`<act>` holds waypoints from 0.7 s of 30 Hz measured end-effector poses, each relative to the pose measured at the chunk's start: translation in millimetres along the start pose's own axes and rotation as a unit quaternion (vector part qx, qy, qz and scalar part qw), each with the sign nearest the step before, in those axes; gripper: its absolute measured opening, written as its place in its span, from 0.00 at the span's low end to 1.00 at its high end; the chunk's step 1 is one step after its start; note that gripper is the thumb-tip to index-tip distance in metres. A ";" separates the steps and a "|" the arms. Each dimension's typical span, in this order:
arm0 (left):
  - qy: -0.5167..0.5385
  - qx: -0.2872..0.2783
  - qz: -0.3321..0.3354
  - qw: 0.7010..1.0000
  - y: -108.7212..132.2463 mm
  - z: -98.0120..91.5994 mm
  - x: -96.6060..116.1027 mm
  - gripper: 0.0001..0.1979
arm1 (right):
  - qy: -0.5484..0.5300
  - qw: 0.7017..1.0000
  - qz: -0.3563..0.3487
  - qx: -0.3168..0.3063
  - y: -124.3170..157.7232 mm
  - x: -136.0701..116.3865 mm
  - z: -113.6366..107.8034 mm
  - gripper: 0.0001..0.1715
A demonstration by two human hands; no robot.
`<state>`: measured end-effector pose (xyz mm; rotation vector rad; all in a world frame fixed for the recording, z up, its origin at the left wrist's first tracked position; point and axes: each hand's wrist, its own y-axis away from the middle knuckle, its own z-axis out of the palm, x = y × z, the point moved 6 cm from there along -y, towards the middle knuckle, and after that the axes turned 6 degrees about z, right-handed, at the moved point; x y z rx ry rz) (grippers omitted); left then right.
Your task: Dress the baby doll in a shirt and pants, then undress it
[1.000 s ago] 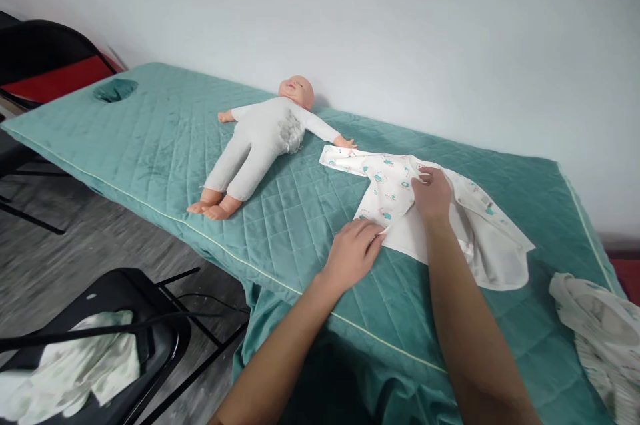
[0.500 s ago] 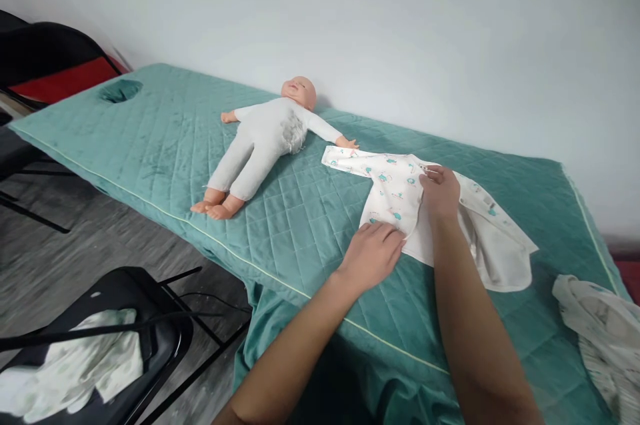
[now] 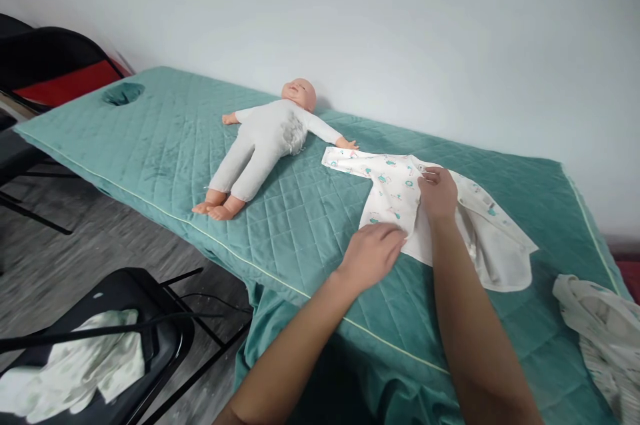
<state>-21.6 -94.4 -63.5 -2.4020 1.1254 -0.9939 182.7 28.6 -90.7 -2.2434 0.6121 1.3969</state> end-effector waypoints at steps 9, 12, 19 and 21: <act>-0.061 -0.059 0.029 0.996 -6.6 17.0 11.3 0.12 | -0.032 0.999 -0.007 0.001 -9.8 5.1 -2.8 0.20; -0.043 -0.050 0.025 0.998 -3.8 16.4 9.7 0.13 | -0.043 0.999 -0.009 0.002 -14.3 6.9 -2.7 0.20; 0.095 -0.002 -0.091 0.991 -3.4 10.5 -8.3 0.13 | -0.031 0.999 0.010 -0.009 -10.2 3.4 0.2 0.18; 0.138 0.024 -0.162 0.977 -1.6 7.4 -18.8 0.13 | 0.021 1.000 0.010 -0.006 -7.3 -0.3 -0.5 0.18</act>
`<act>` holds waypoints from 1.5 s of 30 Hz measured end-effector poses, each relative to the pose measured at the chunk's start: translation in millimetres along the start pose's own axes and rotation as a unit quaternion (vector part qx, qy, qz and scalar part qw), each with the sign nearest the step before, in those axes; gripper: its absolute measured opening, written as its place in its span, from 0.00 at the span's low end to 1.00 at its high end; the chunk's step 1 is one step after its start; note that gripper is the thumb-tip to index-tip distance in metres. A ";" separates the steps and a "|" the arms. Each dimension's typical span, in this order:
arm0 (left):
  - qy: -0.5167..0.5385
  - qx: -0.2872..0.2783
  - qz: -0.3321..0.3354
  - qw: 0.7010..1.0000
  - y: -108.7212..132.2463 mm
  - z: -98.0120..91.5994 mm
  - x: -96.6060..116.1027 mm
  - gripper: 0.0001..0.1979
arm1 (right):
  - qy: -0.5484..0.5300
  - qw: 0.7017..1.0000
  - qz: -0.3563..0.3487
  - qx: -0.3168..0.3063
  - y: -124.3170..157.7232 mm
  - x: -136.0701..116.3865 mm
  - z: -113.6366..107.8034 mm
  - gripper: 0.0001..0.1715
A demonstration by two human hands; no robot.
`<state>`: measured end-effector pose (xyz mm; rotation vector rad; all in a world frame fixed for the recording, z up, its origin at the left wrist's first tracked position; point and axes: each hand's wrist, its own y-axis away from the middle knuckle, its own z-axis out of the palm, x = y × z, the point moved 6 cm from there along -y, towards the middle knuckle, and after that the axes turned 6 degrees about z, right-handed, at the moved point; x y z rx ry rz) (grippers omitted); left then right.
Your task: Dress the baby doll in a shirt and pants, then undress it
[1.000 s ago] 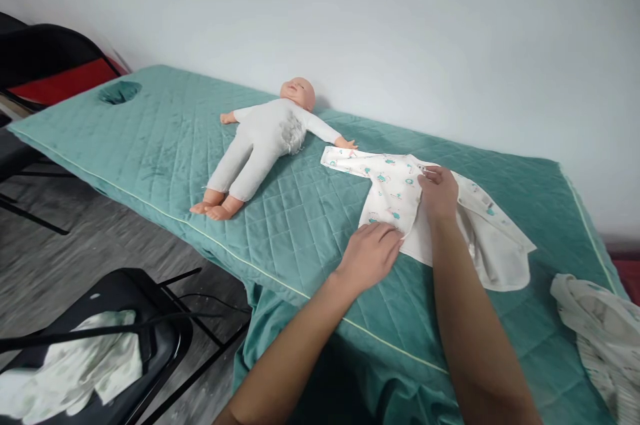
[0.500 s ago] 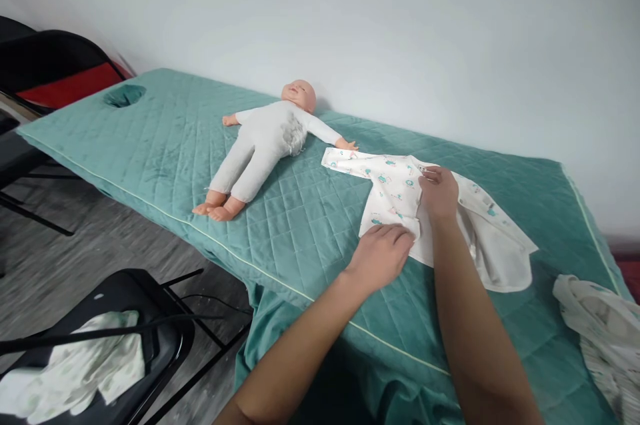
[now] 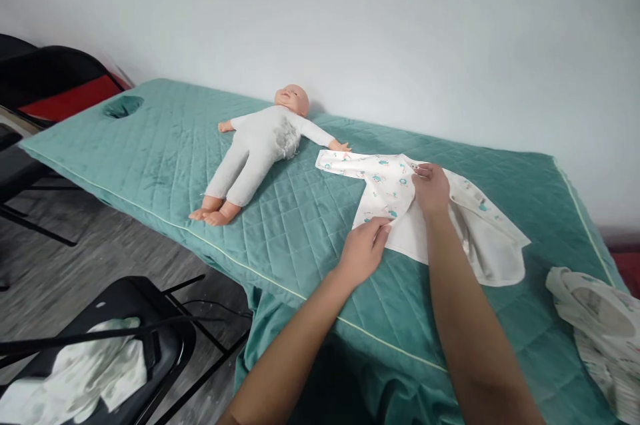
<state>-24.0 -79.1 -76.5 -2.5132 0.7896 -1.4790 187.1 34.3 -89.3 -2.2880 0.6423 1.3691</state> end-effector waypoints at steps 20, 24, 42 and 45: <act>0.086 0.031 -0.070 0.993 -1.3 -8.3 -6.3 0.12 | 0.112 0.994 0.000 0.008 0.7 0.0 -1.9 0.15; 0.131 0.093 -0.097 0.982 0.6 -13.9 -14.0 0.13 | -0.124 0.991 0.052 -0.027 1.0 0.4 -1.2 0.20; 0.034 0.330 -0.016 0.943 15.7 -42.4 -16.1 0.13 | 0.085 0.976 -0.184 -0.074 35.5 -24.7 40.9 0.19; -0.007 0.253 0.010 0.967 6.6 -31.4 -15.1 0.13 | 0.157 0.967 -0.184 -0.086 34.5 -29.2 47.9 0.17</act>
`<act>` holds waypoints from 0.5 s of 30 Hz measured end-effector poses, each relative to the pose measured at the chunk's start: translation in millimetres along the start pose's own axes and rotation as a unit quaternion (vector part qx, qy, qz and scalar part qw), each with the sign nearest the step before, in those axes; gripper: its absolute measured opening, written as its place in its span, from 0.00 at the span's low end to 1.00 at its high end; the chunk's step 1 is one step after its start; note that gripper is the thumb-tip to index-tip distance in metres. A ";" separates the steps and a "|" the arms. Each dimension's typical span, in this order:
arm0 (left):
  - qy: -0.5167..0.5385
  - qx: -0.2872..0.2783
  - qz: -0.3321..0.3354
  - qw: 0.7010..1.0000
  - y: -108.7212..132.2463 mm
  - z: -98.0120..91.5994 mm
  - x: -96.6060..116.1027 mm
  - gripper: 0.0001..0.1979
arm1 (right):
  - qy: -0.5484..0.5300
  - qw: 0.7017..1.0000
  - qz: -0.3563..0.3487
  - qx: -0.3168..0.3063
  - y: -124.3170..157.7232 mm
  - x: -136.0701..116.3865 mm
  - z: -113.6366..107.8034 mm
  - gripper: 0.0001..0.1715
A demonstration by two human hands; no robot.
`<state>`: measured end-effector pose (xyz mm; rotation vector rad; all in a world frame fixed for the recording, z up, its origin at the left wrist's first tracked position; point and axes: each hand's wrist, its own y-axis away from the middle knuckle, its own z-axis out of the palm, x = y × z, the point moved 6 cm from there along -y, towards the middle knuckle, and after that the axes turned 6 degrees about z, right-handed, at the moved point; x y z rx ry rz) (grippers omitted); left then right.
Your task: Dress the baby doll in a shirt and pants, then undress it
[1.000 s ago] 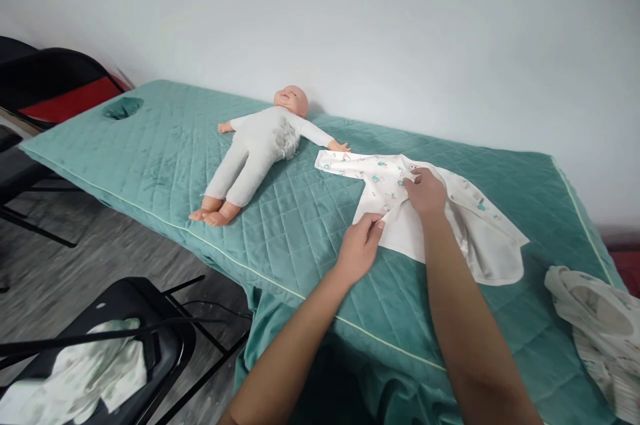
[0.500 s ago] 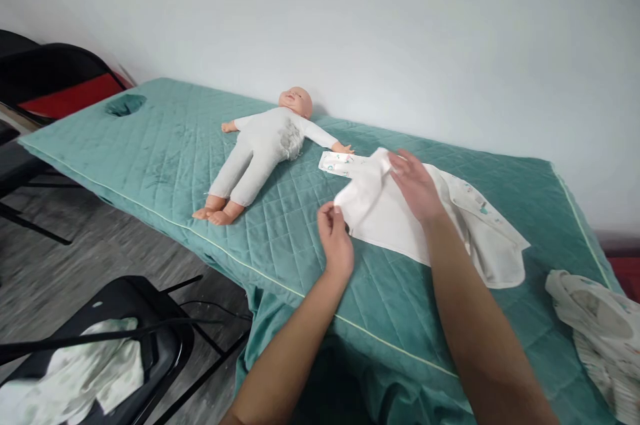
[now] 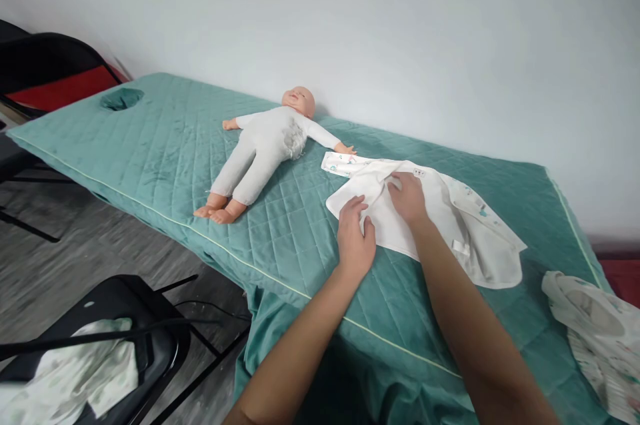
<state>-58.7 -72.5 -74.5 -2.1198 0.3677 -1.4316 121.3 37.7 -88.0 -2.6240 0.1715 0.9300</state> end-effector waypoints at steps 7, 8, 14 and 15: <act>-0.050 -0.045 -0.020 0.998 0.1 11.3 -9.8 0.14 | 0.125 0.988 0.059 -0.066 -29.1 -4.5 9.3 0.23; -0.049 -0.044 -0.021 0.998 0.2 11.1 -10.0 0.14 | 0.125 0.988 0.062 -0.063 -32.8 -3.5 9.0 0.24; -0.057 -0.051 -0.023 0.997 0.4 12.2 -9.2 0.14 | 0.110 0.990 0.074 -0.044 -39.1 -0.1 9.3 0.23; -0.059 -0.050 -0.022 0.997 0.4 12.4 -9.3 0.14 | 0.108 0.990 0.079 -0.045 -39.1 -0.3 9.7 0.23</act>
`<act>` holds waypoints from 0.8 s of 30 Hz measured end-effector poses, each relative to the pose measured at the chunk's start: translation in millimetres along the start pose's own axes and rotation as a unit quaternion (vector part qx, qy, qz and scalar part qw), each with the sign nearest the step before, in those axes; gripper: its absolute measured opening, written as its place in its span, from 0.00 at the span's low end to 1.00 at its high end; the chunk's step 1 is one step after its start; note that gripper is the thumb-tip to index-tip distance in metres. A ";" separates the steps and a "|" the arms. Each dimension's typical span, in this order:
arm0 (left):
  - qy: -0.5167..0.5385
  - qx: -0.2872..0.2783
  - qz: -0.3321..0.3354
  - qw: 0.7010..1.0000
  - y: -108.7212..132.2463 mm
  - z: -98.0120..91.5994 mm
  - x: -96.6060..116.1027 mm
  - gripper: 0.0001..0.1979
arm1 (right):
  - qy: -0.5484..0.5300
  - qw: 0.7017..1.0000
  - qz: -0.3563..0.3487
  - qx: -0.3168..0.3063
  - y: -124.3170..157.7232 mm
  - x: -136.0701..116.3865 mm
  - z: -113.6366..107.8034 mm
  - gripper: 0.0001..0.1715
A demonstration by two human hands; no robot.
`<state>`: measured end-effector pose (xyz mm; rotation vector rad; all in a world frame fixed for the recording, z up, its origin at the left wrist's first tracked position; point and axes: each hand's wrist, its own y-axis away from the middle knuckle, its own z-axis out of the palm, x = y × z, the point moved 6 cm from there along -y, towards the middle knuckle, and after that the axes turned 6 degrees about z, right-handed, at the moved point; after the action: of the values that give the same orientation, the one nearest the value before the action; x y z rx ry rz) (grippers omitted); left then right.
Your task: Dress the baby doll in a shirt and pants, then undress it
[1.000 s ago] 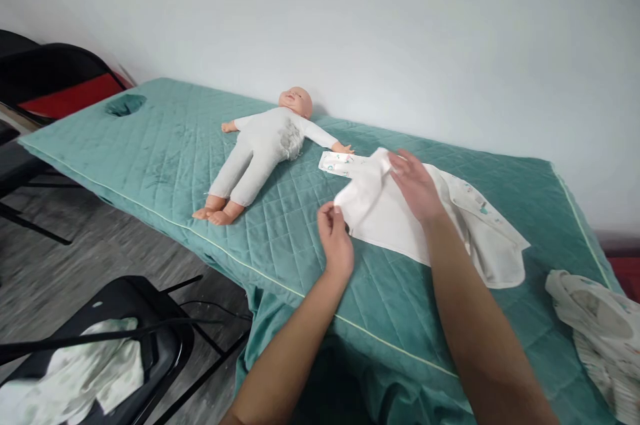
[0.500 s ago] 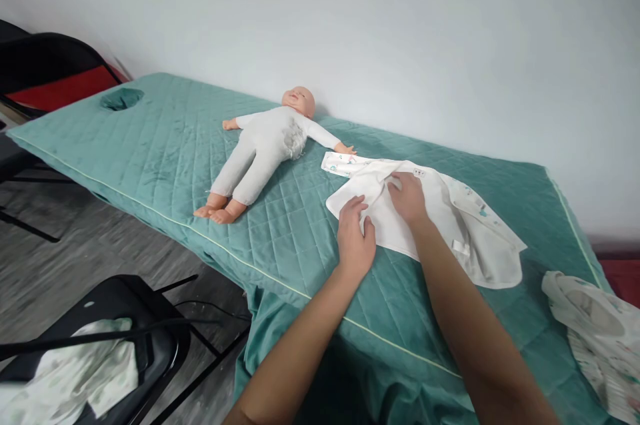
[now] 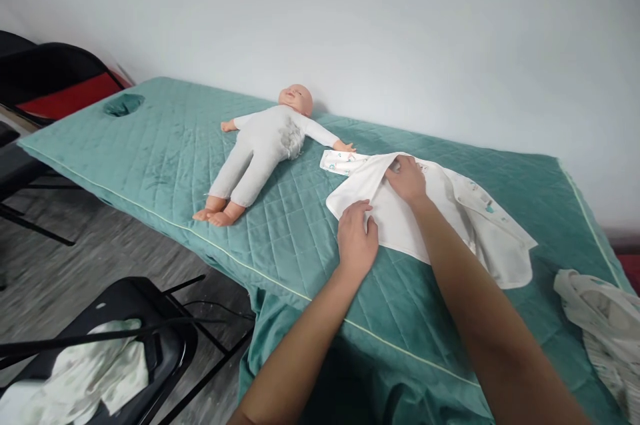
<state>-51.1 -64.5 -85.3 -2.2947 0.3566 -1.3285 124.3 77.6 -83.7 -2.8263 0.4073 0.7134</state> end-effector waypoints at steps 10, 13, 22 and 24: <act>-0.024 0.004 0.024 0.999 -0.6 0.1 1.2 0.14 | 0.044 0.999 -0.015 -0.028 1.8 -1.4 1.4 0.26; -0.028 0.007 0.038 0.999 -0.8 -1.3 3.1 0.12 | 0.029 0.995 -0.063 -0.067 14.7 5.3 0.0 0.31; -0.040 0.011 0.090 0.995 -1.9 -0.7 9.7 0.12 | -0.194 0.974 -0.119 0.020 78.1 104.4 -99.9 0.24; -0.043 0.010 0.097 0.994 -2.2 -0.3 10.1 0.12 | -0.141 0.983 -0.024 0.118 78.4 152.5 -132.4 0.22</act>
<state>-46.3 -67.1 -76.5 -2.2291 0.5196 -1.1301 286.2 -62.9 -53.4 -2.4600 0.3467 0.9699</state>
